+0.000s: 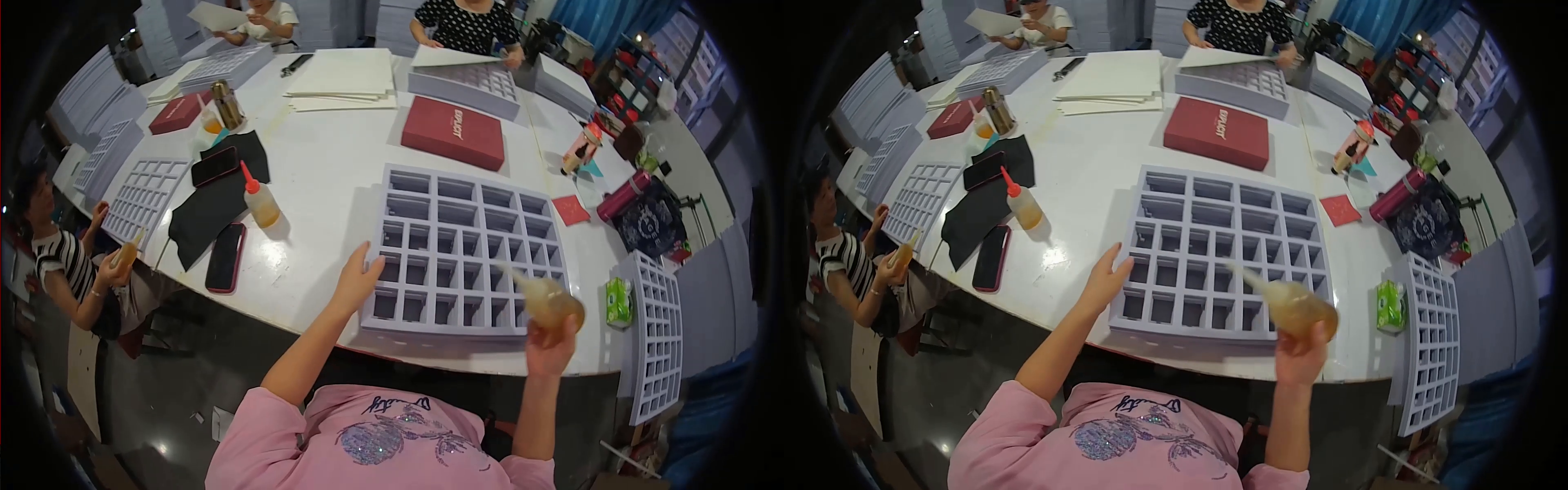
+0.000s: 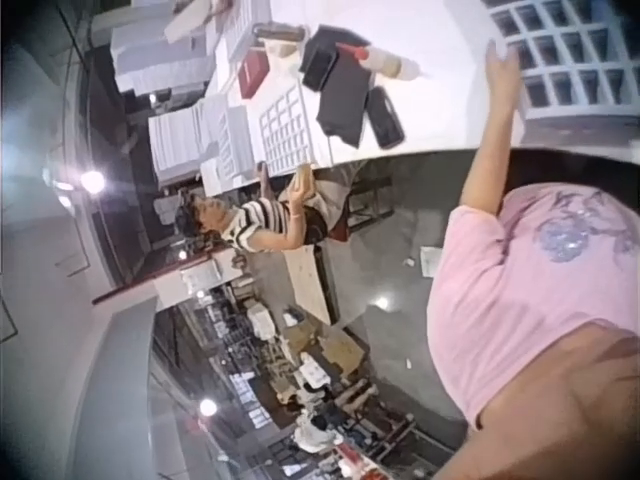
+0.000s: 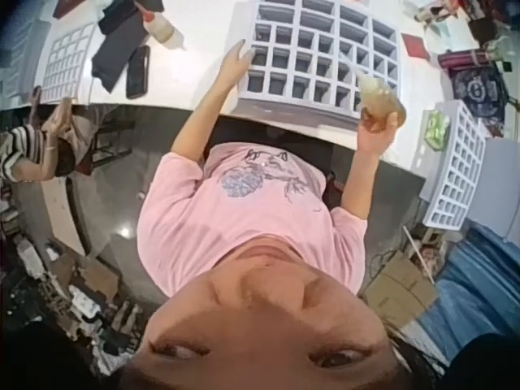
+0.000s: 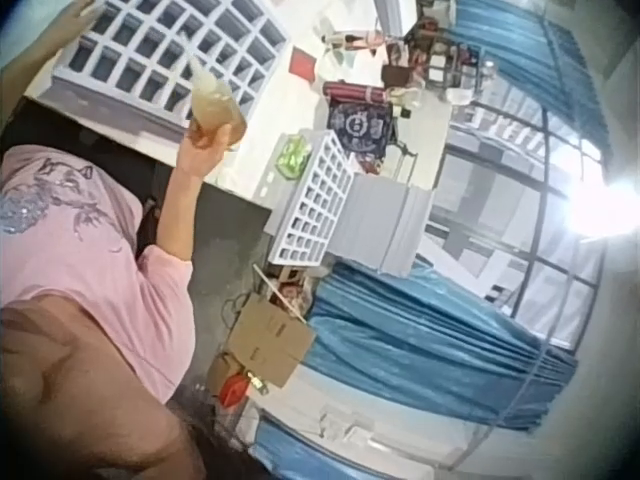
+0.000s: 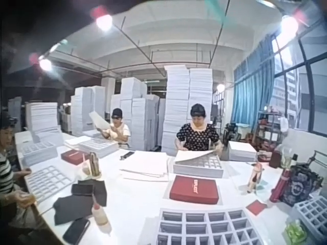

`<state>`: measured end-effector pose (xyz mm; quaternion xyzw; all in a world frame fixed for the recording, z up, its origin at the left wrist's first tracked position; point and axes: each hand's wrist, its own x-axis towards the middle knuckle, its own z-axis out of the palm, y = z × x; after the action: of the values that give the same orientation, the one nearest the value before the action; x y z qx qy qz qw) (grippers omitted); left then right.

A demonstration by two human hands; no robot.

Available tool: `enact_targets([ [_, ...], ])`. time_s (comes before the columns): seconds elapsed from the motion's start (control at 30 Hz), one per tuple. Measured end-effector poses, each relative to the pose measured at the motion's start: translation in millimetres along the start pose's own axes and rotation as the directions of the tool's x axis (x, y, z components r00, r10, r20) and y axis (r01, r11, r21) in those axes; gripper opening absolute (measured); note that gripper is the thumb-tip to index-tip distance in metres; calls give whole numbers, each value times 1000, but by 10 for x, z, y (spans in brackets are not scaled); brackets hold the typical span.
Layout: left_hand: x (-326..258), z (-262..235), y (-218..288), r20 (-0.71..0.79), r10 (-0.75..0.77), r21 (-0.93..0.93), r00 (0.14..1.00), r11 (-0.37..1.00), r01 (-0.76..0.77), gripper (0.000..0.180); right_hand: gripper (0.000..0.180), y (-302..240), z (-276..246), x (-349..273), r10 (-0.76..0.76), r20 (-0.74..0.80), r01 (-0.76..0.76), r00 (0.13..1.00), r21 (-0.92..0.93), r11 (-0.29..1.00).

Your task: Gluing plastic grid inserts for product packaging at a factory workbench.

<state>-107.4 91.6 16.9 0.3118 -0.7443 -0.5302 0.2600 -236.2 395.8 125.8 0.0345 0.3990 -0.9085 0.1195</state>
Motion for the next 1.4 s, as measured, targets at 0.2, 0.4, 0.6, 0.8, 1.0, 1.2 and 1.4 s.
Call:
enact_targets([
  [0.2,-177,-16,517,-120,188,-269,975,939,-214,44,40,-567,-144,337,-131,160,153,978,-137,979],
  [0.4,-1172,314,1061,202,-186,-833,962,485,268,52,43,-734,121,836,-330,270,414,905,-378,828],
  [0.6,-1533,337,861,729,-272,-535,628,347,771,38,52,-566,165,1520,-312,198,366,929,-614,699],
  [0.8,-1503,210,669,854,-236,-371,463,346,862,40,59,-235,247,2009,-290,165,329,943,-602,728],
  [1.0,-1439,213,674,871,-227,-327,436,394,859,42,61,12,288,2325,-317,113,316,942,-617,720],
  [1.2,-1390,220,688,891,-212,-290,401,413,863,44,58,74,211,2410,-313,119,322,942,-579,749],
  [1.4,-1368,233,671,916,-197,-244,351,420,874,47,54,144,277,1909,-161,128,206,979,-566,798],
])
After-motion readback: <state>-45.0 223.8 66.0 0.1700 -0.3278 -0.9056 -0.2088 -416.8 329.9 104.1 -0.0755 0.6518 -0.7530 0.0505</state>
